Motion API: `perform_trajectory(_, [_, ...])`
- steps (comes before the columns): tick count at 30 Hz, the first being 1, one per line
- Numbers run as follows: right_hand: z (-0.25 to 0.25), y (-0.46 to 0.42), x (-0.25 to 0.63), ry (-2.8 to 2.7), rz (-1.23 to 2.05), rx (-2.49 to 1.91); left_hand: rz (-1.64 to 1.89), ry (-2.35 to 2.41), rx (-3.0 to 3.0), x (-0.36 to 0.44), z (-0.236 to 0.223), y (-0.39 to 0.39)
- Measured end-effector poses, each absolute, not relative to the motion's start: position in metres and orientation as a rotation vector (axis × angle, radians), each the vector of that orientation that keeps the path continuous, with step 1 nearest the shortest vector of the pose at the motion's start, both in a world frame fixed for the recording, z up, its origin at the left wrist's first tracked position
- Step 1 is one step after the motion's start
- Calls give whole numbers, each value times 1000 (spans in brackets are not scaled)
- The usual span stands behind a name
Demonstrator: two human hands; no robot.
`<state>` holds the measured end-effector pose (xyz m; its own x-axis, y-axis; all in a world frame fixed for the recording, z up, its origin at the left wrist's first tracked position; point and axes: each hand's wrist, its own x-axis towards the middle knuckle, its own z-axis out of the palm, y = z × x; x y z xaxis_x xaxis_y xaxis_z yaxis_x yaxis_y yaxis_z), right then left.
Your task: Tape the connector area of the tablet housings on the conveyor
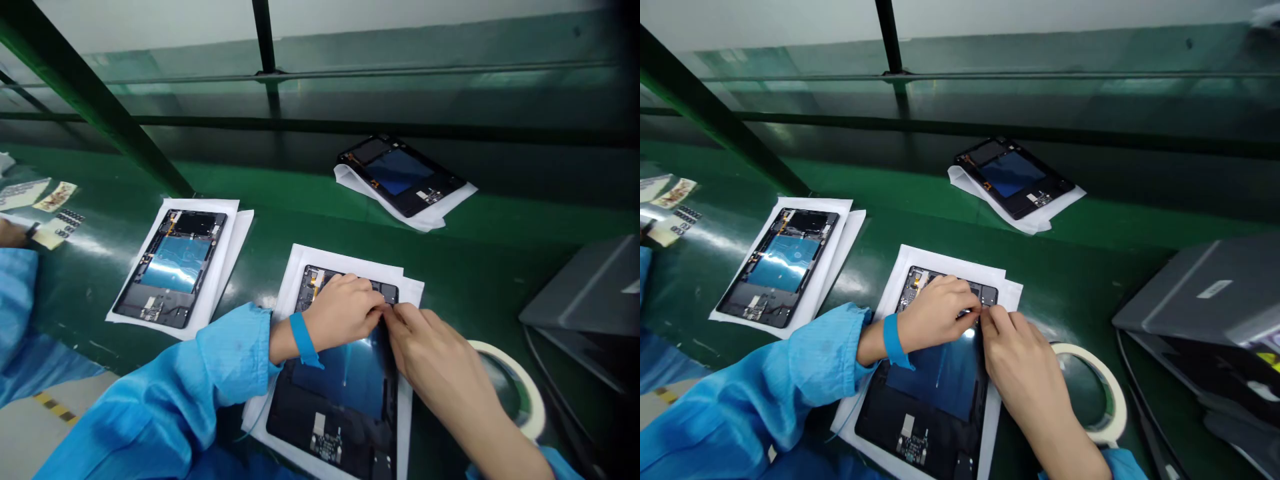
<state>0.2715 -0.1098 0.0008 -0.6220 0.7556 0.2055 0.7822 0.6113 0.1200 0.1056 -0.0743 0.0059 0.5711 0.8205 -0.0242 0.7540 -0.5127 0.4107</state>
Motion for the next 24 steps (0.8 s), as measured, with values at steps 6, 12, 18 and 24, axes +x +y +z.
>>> perform_trajectory(6, [-13,-128,284,-2578,-157,-1351,389,1206,2226,69,34,-103])
perform_trajectory(12, [-14,-132,282,-2543,-224,-1356,577,1523,1135,-13,70,-170])
perform_trajectory(18, [-28,-135,283,-2484,-325,-1178,605,1255,575,2,74,-181])
perform_trajectory(24, [-78,-122,303,-2456,-212,-893,592,1280,721,16,39,-172])
